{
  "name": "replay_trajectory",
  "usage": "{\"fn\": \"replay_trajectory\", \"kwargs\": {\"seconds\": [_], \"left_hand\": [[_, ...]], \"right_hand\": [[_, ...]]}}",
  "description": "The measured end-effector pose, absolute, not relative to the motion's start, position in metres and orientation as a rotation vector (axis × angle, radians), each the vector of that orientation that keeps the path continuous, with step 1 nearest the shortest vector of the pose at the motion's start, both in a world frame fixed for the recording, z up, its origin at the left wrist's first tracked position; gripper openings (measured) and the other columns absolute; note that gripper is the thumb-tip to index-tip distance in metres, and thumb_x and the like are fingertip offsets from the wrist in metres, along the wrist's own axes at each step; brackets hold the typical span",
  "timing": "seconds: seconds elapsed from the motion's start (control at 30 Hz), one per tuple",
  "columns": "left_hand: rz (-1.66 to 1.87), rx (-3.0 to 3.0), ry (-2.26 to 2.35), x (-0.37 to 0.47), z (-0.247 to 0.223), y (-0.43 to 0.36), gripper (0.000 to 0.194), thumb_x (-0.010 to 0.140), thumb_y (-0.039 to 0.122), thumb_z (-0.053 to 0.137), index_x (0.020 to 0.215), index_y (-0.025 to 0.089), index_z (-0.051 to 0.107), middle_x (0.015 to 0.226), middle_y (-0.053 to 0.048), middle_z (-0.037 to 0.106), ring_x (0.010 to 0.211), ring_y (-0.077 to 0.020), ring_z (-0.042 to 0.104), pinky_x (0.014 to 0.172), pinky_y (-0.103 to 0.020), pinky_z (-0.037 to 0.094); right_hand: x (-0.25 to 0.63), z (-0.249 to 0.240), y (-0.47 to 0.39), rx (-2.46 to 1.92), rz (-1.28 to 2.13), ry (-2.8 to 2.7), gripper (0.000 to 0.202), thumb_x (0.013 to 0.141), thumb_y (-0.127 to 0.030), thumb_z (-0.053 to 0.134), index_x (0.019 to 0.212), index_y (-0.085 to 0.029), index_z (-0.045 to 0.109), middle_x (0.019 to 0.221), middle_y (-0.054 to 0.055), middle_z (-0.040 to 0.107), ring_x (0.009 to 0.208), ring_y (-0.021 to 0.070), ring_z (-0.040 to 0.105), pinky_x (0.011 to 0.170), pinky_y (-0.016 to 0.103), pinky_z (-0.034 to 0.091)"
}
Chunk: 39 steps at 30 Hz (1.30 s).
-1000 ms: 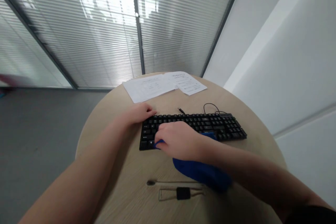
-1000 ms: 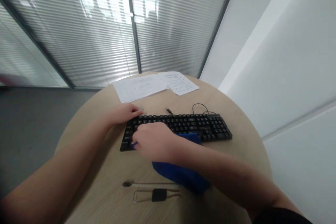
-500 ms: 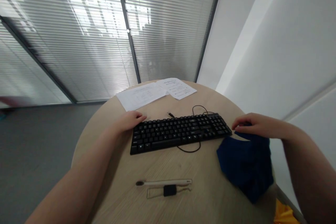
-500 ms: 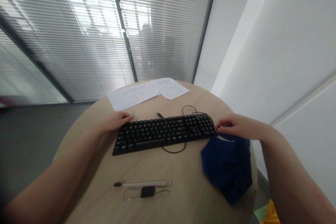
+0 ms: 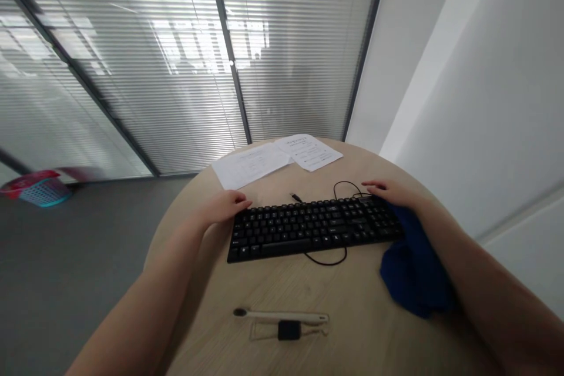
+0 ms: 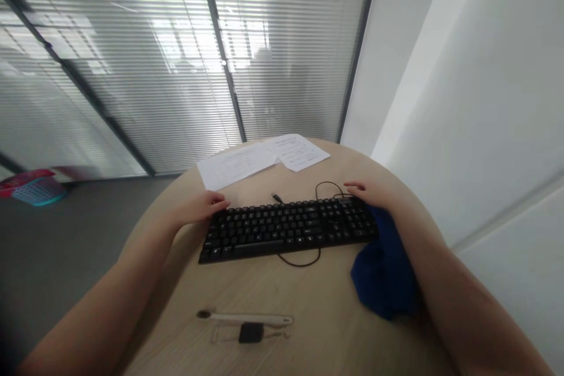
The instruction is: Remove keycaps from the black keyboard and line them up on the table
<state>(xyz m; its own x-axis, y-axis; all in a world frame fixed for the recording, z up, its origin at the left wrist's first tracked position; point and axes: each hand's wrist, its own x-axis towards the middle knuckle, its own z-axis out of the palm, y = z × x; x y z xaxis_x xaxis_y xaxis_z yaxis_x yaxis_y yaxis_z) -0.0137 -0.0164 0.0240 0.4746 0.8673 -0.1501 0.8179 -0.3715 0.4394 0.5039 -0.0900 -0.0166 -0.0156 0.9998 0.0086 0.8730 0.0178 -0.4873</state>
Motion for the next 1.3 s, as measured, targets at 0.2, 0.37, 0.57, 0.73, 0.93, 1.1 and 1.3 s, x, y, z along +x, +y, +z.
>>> {"fn": "replay_trajectory", "kwargs": {"seconds": [0.2,0.37,0.57,0.73,0.93,1.1,1.3], "left_hand": [[0.109,1.949,1.289,-0.024,0.034,-0.021,0.041,0.075,0.057,0.066,0.084,0.018,0.067,0.077,-0.004,0.069,0.066,-0.0190,0.064,0.058,-0.030,0.053],[0.091,1.905,1.250,-0.028,0.035,-0.022,0.031,0.078,0.048,0.067,0.085,0.017,0.069,0.078,-0.004,0.071,0.069,-0.0183,0.067,0.062,-0.030,0.055],[0.075,1.966,1.233,-0.033,0.037,-0.023,0.023,0.079,0.039,0.065,0.087,0.018,0.072,0.078,-0.004,0.073,0.070,-0.0183,0.068,0.061,-0.028,0.051],[-0.037,2.088,1.241,-0.034,0.046,-0.029,0.028,0.075,0.034,0.066,0.096,0.018,0.076,0.085,-0.005,0.077,0.075,-0.0206,0.069,0.065,-0.030,0.050],[-0.092,2.292,1.343,-0.029,0.058,-0.038,0.024,0.076,0.025,0.065,0.095,0.020,0.079,0.090,-0.004,0.078,0.080,-0.0200,0.069,0.071,-0.029,0.047],[-0.156,2.261,1.416,-0.023,0.059,-0.043,0.023,0.078,0.025,0.065,0.096,0.020,0.079,0.086,-0.003,0.077,0.069,-0.0177,0.066,0.064,-0.028,0.045],[-0.156,2.264,1.510,-0.019,0.054,-0.041,0.033,0.086,0.046,0.062,0.095,0.018,0.078,0.075,-0.004,0.071,0.064,-0.0181,0.062,0.065,-0.031,0.041]], "right_hand": [[0.500,-0.026,-0.095,-1.888,0.607,-1.950,0.062,0.089,-0.061,0.046,0.128,-0.022,0.073,0.135,0.009,0.070,0.128,0.0341,0.060,0.116,0.047,0.039],[0.495,-0.013,-0.103,-1.914,0.801,-1.939,0.051,0.089,-0.059,0.052,0.112,-0.023,0.080,0.122,0.010,0.076,0.121,0.0368,0.066,0.109,0.045,0.045],[0.496,0.000,-0.121,-1.945,0.914,-1.917,0.039,0.083,-0.054,0.061,0.098,-0.027,0.084,0.113,0.009,0.079,0.112,0.0370,0.070,0.099,0.041,0.053],[0.503,-0.004,-0.126,-1.993,0.944,-1.884,0.036,0.084,-0.052,0.061,0.101,-0.029,0.084,0.113,0.009,0.079,0.111,0.0342,0.071,0.100,0.037,0.051],[0.506,-0.009,-0.122,-2.033,0.886,-1.864,0.040,0.088,-0.053,0.055,0.101,-0.027,0.083,0.114,0.011,0.079,0.113,0.0355,0.069,0.104,0.043,0.046],[0.503,-0.006,-0.123,-2.066,0.823,-1.842,0.038,0.089,-0.049,0.056,0.100,-0.025,0.082,0.112,0.012,0.079,0.108,0.0333,0.071,0.099,0.041,0.049],[0.502,-0.002,-0.125,-2.170,0.720,-1.827,0.044,0.096,-0.046,0.051,0.114,-0.017,0.077,0.118,0.015,0.076,0.112,0.0278,0.067,0.099,0.036,0.045]]}}
